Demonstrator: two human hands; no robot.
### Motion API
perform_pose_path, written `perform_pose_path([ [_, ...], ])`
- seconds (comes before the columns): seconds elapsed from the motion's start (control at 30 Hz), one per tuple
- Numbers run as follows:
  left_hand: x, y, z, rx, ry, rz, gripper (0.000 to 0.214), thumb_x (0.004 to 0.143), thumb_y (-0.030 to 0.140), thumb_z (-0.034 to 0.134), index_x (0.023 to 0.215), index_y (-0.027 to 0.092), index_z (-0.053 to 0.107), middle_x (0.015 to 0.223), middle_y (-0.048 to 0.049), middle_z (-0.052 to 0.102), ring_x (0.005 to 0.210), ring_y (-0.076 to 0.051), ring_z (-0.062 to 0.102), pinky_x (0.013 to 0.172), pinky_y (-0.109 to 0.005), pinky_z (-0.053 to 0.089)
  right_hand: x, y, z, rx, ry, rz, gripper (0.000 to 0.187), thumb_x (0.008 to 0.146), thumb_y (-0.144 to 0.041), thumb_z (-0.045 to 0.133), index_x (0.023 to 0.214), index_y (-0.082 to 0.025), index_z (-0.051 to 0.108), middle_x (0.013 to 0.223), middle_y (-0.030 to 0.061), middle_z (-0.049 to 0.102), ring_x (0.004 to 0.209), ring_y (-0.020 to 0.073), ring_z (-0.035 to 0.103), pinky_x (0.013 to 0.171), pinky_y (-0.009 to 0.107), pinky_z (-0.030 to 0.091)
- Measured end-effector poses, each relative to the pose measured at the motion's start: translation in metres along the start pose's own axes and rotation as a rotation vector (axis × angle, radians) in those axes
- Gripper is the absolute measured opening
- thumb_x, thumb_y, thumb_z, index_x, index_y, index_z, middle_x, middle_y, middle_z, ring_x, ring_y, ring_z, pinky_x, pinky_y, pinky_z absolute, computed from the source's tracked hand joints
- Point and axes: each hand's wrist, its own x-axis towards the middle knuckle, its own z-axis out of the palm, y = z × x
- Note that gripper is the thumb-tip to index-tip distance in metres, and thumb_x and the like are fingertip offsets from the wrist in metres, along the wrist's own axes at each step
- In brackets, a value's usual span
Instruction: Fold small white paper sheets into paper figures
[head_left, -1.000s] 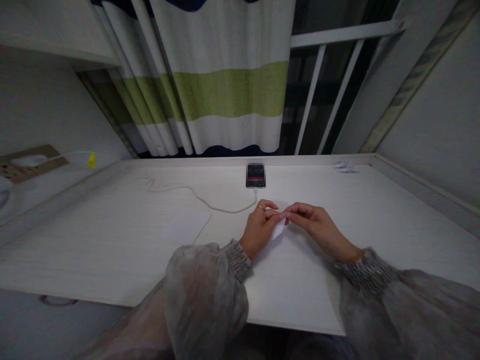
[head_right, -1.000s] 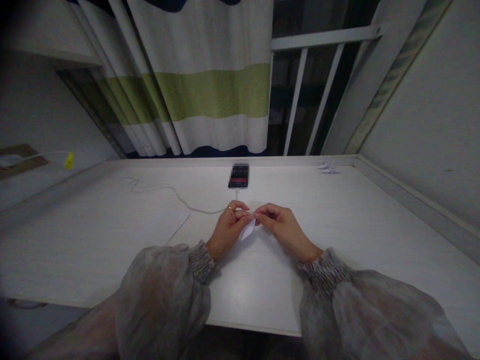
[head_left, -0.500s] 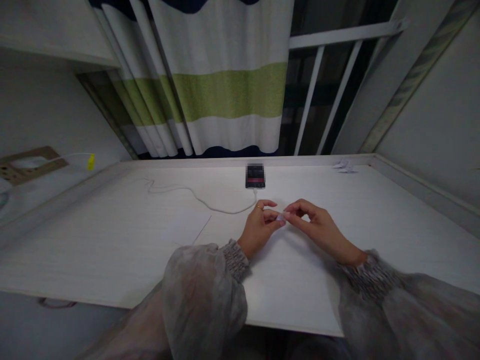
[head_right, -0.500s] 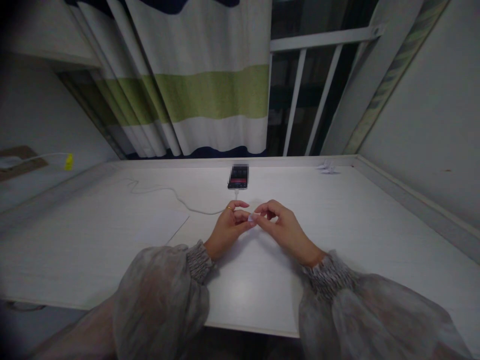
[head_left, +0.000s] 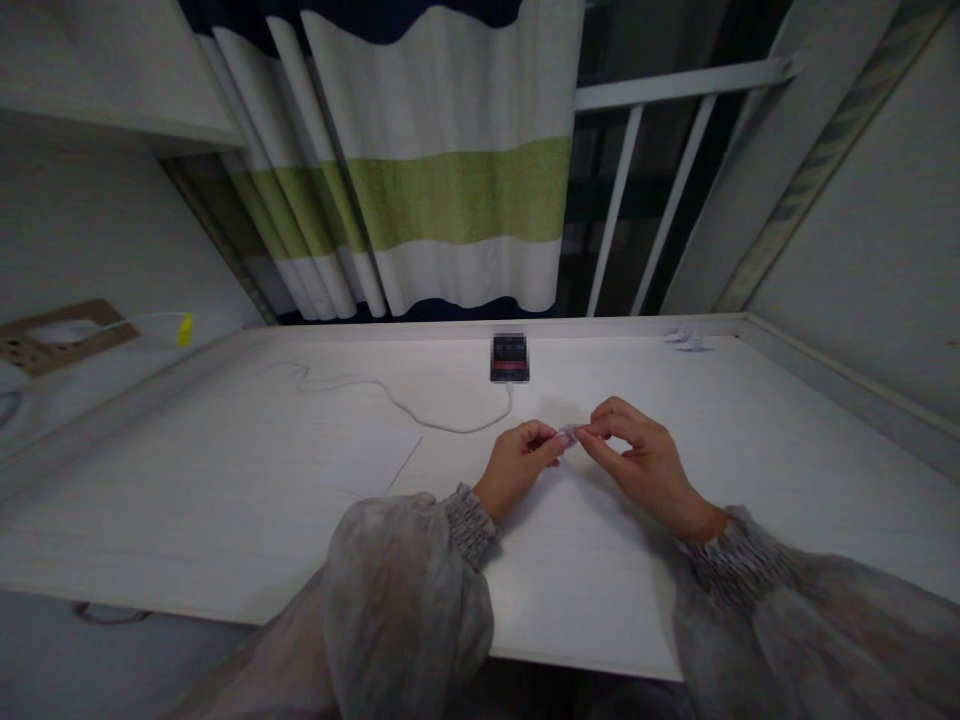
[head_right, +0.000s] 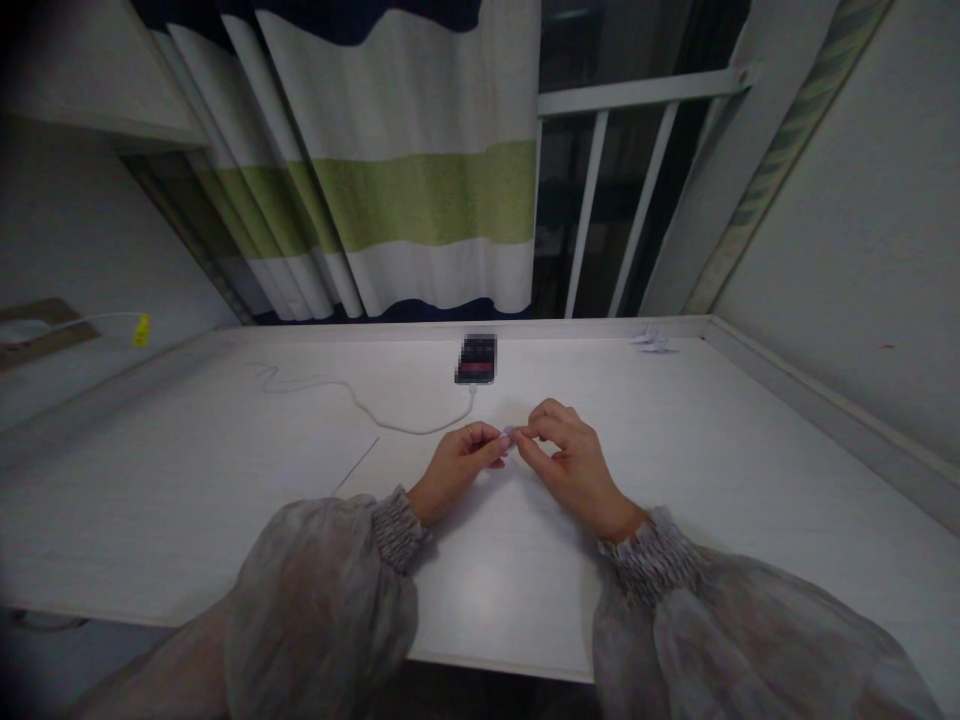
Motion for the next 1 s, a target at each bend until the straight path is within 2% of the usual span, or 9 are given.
perform_pose_path([
  [0.17, 0.001, 0.002, -0.002, -0.122, -0.019, -0.020, 0.033, 0.057, 0.041, 0.070, 0.067, 0.012, 0.058, 0.062, 0.0004, 0.059, 0.057, -0.008, 0.053, 0.059, -0.023, 0.045, 0.001, 0.002, -0.004, 0.095, -0.081, 0.027, 0.014, 0.079, -0.030, 0.054, 0.073, -0.020, 0.062, 0.072, 0.0028, 0.054, 0.070, 0.0157, 0.052, 0.065, 0.031, 0.041],
  [0.3, -0.001, 0.005, -0.005, -0.115, -0.084, -0.012, 0.031, 0.057, 0.039, 0.070, 0.068, 0.012, 0.059, 0.060, 0.0013, 0.057, 0.052, -0.006, 0.051, 0.055, -0.021, 0.043, 0.005, 0.005, -0.010, 0.253, -0.054, 0.225, 0.027, 0.085, -0.036, 0.042, 0.080, -0.019, 0.063, 0.081, 0.0041, 0.057, 0.079, 0.0165, 0.054, 0.074, 0.030, 0.042],
  [0.37, -0.002, 0.007, -0.005, -0.095, -0.129, -0.016, 0.031, 0.058, 0.039, 0.070, 0.067, 0.012, 0.060, 0.058, 0.0013, 0.057, 0.050, -0.006, 0.049, 0.053, -0.021, 0.042, 0.007, 0.007, -0.011, 0.319, -0.130, 0.331, 0.031, 0.086, -0.040, 0.039, 0.086, -0.019, 0.062, 0.087, 0.0046, 0.059, 0.085, 0.0172, 0.054, 0.078, 0.031, 0.042],
  [0.43, -0.003, 0.008, -0.006, -0.079, -0.163, -0.021, 0.031, 0.058, 0.039, 0.070, 0.065, 0.011, 0.059, 0.056, 0.0014, 0.055, 0.049, -0.006, 0.048, 0.051, -0.020, 0.041, 0.007, 0.008, -0.011, 0.372, -0.270, 0.388, 0.034, 0.085, -0.043, 0.038, 0.086, -0.019, 0.061, 0.087, 0.0044, 0.060, 0.085, 0.0174, 0.055, 0.079, 0.031, 0.041],
  [0.5, -0.004, 0.009, -0.007, -0.082, -0.172, -0.025, 0.030, 0.058, 0.038, 0.070, 0.063, 0.011, 0.058, 0.055, 0.0015, 0.054, 0.048, -0.006, 0.047, 0.051, -0.020, 0.040, 0.007, 0.007, -0.011, 0.400, -0.381, 0.399, 0.036, 0.084, -0.046, 0.038, 0.078, -0.018, 0.060, 0.078, 0.0035, 0.059, 0.079, 0.0167, 0.054, 0.075, 0.030, 0.041],
  [0.57, -0.004, 0.011, -0.008, -0.094, -0.178, -0.034, 0.029, 0.058, 0.037, 0.070, 0.063, 0.011, 0.058, 0.056, 0.0013, 0.055, 0.049, -0.006, 0.048, 0.051, -0.020, 0.040, 0.007, 0.005, -0.010, 0.421, -0.439, 0.409, 0.038, 0.082, -0.048, 0.039, 0.068, -0.018, 0.056, 0.070, 0.0021, 0.055, 0.072, 0.0155, 0.052, 0.071, 0.029, 0.041],
  [0.73, -0.004, 0.012, -0.011, -0.133, -0.206, -0.067, 0.024, 0.056, 0.032, 0.069, 0.059, 0.012, 0.056, 0.055, 0.0013, 0.054, 0.050, -0.007, 0.048, 0.052, -0.021, 0.040, 0.006, 0.004, -0.008, 0.550, -0.458, 0.515, 0.033, 0.076, -0.048, 0.051, 0.065, -0.017, 0.049, 0.061, -0.0020, 0.048, 0.060, 0.0115, 0.045, 0.060, 0.025, 0.037],
  [0.87, -0.004, 0.012, -0.012, -0.122, -0.218, -0.079, 0.019, 0.057, 0.027, 0.067, 0.060, 0.012, 0.056, 0.054, 0.0013, 0.054, 0.050, -0.007, 0.049, 0.052, -0.021, 0.041, 0.004, 0.006, -0.005, 0.687, -0.563, 0.585, 0.033, 0.075, -0.046, 0.054, 0.061, -0.016, 0.049, 0.053, -0.0043, 0.045, 0.051, 0.0090, 0.041, 0.054, 0.024, 0.033],
  [1.0, -0.005, 0.011, -0.013, -0.122, -0.319, -0.113, 0.020, 0.062, 0.030, 0.063, 0.060, 0.011, 0.058, 0.053, -0.0004, 0.054, 0.050, -0.009, 0.050, 0.050, -0.023, 0.042, 0.002, 0.006, -0.002, 0.808, -0.559, 0.649, 0.031, 0.073, -0.043, 0.058, 0.060, -0.016, 0.051, 0.050, -0.0047, 0.047, 0.047, 0.0079, 0.040, 0.051, 0.024, 0.030],
])
